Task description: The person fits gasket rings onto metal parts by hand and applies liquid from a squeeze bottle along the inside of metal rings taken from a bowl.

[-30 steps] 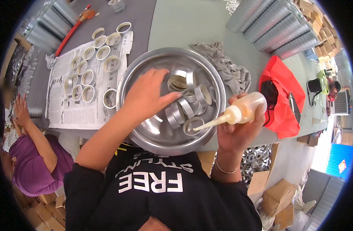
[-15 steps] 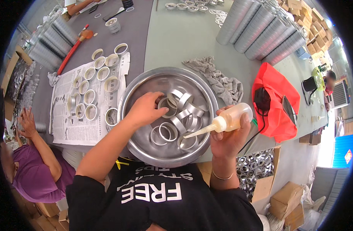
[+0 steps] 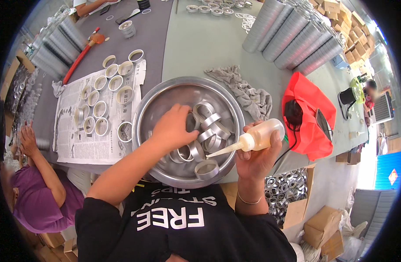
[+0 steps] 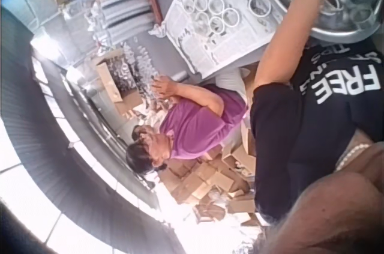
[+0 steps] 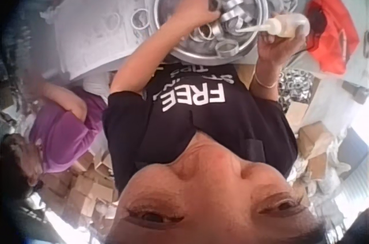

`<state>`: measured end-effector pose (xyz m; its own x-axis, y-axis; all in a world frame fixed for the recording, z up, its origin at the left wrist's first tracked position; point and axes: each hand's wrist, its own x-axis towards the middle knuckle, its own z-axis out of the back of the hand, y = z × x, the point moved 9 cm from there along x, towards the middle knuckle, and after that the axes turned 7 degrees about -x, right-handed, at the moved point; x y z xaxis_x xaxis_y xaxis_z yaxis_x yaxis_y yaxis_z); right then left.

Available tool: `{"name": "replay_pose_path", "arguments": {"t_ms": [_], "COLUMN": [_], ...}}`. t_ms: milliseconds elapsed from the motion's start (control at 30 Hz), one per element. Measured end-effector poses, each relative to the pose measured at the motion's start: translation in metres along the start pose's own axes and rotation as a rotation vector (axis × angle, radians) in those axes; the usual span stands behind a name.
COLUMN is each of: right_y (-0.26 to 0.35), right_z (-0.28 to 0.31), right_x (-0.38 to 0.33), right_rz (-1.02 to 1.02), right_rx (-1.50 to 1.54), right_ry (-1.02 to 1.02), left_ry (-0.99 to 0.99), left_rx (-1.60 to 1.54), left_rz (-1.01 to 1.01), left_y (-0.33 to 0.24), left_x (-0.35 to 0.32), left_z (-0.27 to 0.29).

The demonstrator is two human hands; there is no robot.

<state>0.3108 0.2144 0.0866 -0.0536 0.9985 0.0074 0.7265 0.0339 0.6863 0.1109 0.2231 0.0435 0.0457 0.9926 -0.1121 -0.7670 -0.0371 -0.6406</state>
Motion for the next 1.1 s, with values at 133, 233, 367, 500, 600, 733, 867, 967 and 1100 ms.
{"name": "replay_pose_path", "arguments": {"t_ms": [133,233,367,500,600,733,867,967,1100], "right_y": [0.004,0.004,-0.033,-0.053,-0.051,0.010,0.055,0.041,0.024], "right_z": [0.002,-0.001,-0.044,-0.056,-0.057,-0.028,-0.041,-0.087,-0.110], "right_x": [0.002,0.000,-0.015,-0.013,-0.015,-0.024,-0.057,-0.070,-0.083], "right_rz": [0.012,0.057,-0.175,-0.223,-0.218,0.375,0.884,0.878,0.983], "right_rx": [0.015,0.049,0.257,0.318,0.243,-0.268,-0.389,-0.672,-0.778], "right_ry": [-0.022,0.012,0.129,0.100,0.134,-0.076,-0.061,0.691,0.871], "left_ry": [0.021,0.122,0.131,0.277,0.342,0.269,0.280,0.343,0.435], "left_rx": [-0.976,-1.518,-1.886,-1.643,-1.494,-1.784,-1.819,-1.831,-1.925], "left_rz": [0.022,-0.009,0.108,-0.046,-0.007,0.218,0.287,0.314,0.361], "left_y": [0.009,0.003,-0.023,-0.038,-0.031,-0.012,-0.016,-0.015,-0.015], "left_x": [-0.026,-0.054,-0.084,-0.096,-0.107,-0.121,-0.127,-0.132,-0.137], "left_z": [0.019,0.016,-0.005,-0.009,-0.010,-0.007,0.005,0.006,0.000]}}
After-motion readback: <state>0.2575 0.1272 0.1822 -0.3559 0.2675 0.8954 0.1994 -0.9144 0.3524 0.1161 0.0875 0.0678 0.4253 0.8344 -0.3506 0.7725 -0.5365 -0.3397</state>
